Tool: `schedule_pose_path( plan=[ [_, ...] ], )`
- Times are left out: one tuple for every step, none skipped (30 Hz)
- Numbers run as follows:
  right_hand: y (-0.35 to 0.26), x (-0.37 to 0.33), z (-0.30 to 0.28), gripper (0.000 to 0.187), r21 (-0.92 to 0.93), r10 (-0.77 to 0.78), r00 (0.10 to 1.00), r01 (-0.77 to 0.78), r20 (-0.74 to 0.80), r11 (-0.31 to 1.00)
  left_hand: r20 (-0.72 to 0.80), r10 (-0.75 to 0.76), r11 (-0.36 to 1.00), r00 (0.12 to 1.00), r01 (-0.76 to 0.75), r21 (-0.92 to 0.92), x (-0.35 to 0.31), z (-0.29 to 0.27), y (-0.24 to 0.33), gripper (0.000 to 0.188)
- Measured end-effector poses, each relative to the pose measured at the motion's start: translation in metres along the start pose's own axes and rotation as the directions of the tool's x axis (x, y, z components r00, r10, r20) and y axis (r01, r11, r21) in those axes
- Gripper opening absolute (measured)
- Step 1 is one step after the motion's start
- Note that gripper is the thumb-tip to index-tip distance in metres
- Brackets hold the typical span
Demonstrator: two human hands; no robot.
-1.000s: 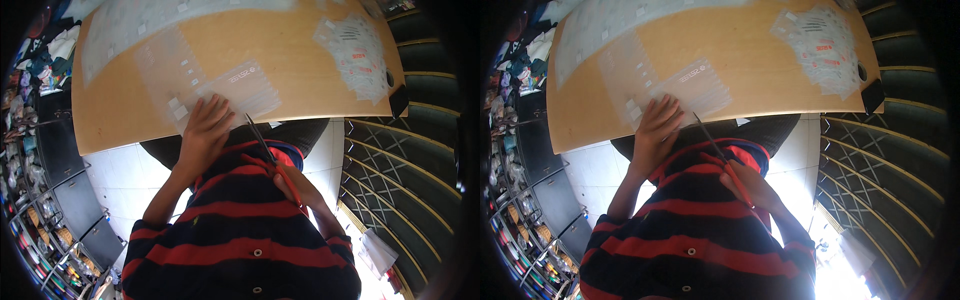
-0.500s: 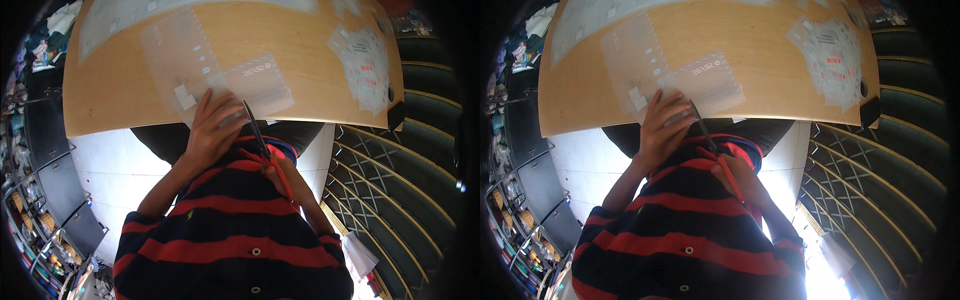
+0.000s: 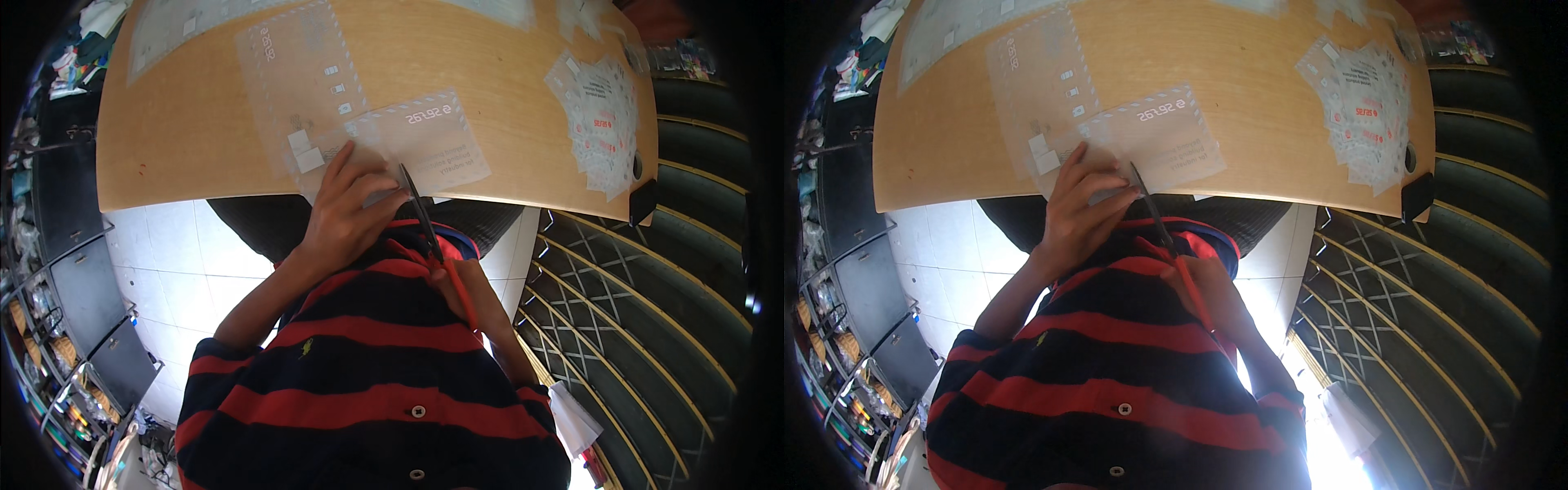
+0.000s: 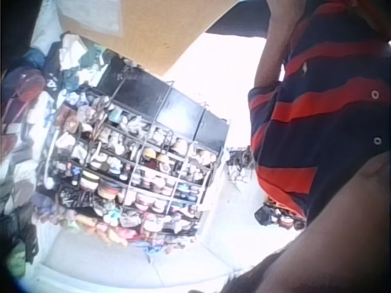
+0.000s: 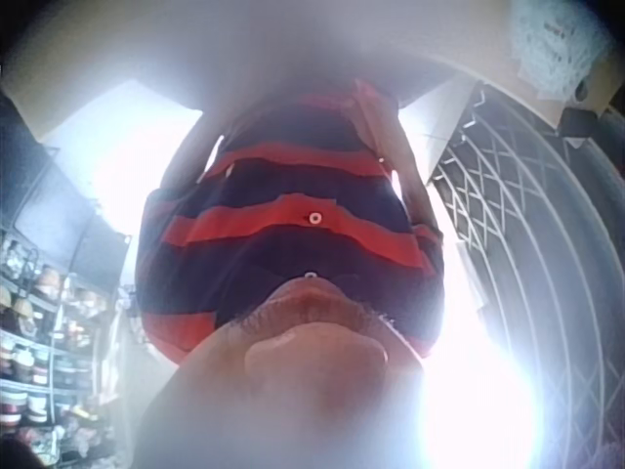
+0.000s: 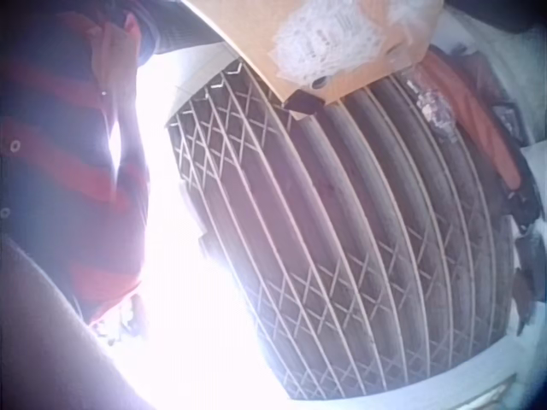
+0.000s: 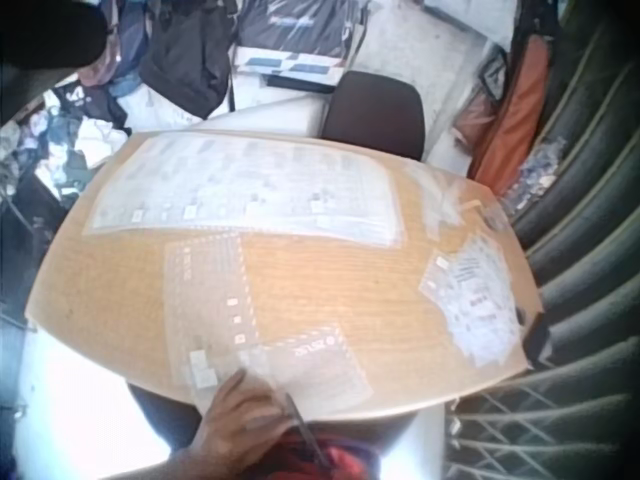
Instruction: The person uses red-handled scissors to cut a large transparent plastic sheet into smaller rectangular pieces on a wooden table. The person repeatedly positions the sheet, cuts along straight lines, and separates the cut pieces, which accumulate on the table surface.
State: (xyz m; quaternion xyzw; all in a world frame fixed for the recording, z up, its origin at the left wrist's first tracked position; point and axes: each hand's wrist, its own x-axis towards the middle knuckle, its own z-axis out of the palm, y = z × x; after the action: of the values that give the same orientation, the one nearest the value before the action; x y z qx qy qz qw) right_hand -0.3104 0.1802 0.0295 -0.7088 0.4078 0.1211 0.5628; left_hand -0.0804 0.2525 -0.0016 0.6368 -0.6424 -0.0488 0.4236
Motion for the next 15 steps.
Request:
schedule_pose_path(
  plan=[
    [0.001,-0.001,0.002,0.027,0.003,-0.018,1.0,0.018,-0.016,1.0,-0.004,0.017,1.0,1.0,-0.017,-0.007,0.0,0.0,-0.001,0.028],
    [0.002,-0.001,0.004,0.028,0.008,-0.038,0.999,0.038,-0.032,0.999,-0.008,0.034,0.999,0.999,-0.034,-0.012,-0.001,0.001,-0.001,0.027],
    [0.004,0.001,0.006,0.032,-0.009,-0.052,0.997,0.051,-0.051,0.999,-0.011,0.051,0.999,0.999,-0.051,-0.017,-0.001,0.001,-0.001,0.027],
    [0.006,0.002,0.008,0.036,-0.025,-0.071,0.996,0.07,-0.058,0.997,-0.015,0.053,0.998,0.998,-0.054,-0.015,-0.002,0.001,0.0,0.027],
    [0.008,0.003,0.011,0.04,-0.047,-0.089,0.994,0.086,-0.062,0.995,-0.019,0.057,0.998,0.998,-0.057,-0.014,-0.002,0.002,0.002,0.027],
    [0.011,0.006,0.012,0.044,-0.077,-0.105,0.993,0.1,-0.053,0.992,-0.023,0.061,0.998,0.998,-0.061,-0.013,-0.002,0.003,0.004,0.027],
    [0.015,0.008,0.014,0.048,-0.109,-0.119,0.992,0.114,-0.044,0.988,-0.024,0.063,0.998,0.998,-0.064,-0.009,-0.003,0.003,0.004,0.026],
    [0.019,0.01,0.014,0.052,-0.148,-0.131,0.991,0.125,-0.034,0.981,-0.027,0.066,0.998,0.997,-0.066,-0.007,-0.003,0.003,0.003,0.026],
    [0.021,0.01,0.014,0.056,-0.152,-0.126,0.992,0.119,-0.031,0.981,-0.029,0.069,0.998,0.997,-0.069,-0.005,-0.004,0.003,0.003,0.025],
    [0.021,0.009,0.013,0.06,-0.143,-0.115,0.993,0.109,-0.033,0.984,-0.033,0.076,0.997,0.997,-0.076,-0.002,-0.003,0.003,0.003,0.024],
    [0.018,0.007,0.012,0.064,-0.126,-0.101,0.994,0.097,-0.028,0.987,-0.036,0.082,0.997,0.996,-0.082,0.002,-0.003,0.003,0.003,0.022],
    [0.012,0.004,0.011,0.066,-0.088,-0.075,0.996,0.071,-0.041,0.994,-0.039,0.089,0.996,0.995,-0.088,0.007,-0.002,0.004,0.003,0.022],
    [0.006,0.001,0.01,0.068,-0.049,-0.048,0.997,0.046,-0.053,0.998,-0.04,0.089,0.996,0.995,-0.089,0.003,-0.002,0.004,0.003,0.022],
    [0.0,-0.001,0.01,0.07,-0.007,-0.021,0.998,0.02,-0.067,1.0,-0.039,0.093,0.996,0.995,-0.093,-0.002,-0.003,0.005,0.004,0.023],
    [0.0,0.0,0.012,0.07,0.036,-0.043,0.997,0.045,-0.068,0.998,-0.038,0.097,0.995,0.995,-0.097,-0.008,-0.003,0.005,0.004,0.023]
  ],
)
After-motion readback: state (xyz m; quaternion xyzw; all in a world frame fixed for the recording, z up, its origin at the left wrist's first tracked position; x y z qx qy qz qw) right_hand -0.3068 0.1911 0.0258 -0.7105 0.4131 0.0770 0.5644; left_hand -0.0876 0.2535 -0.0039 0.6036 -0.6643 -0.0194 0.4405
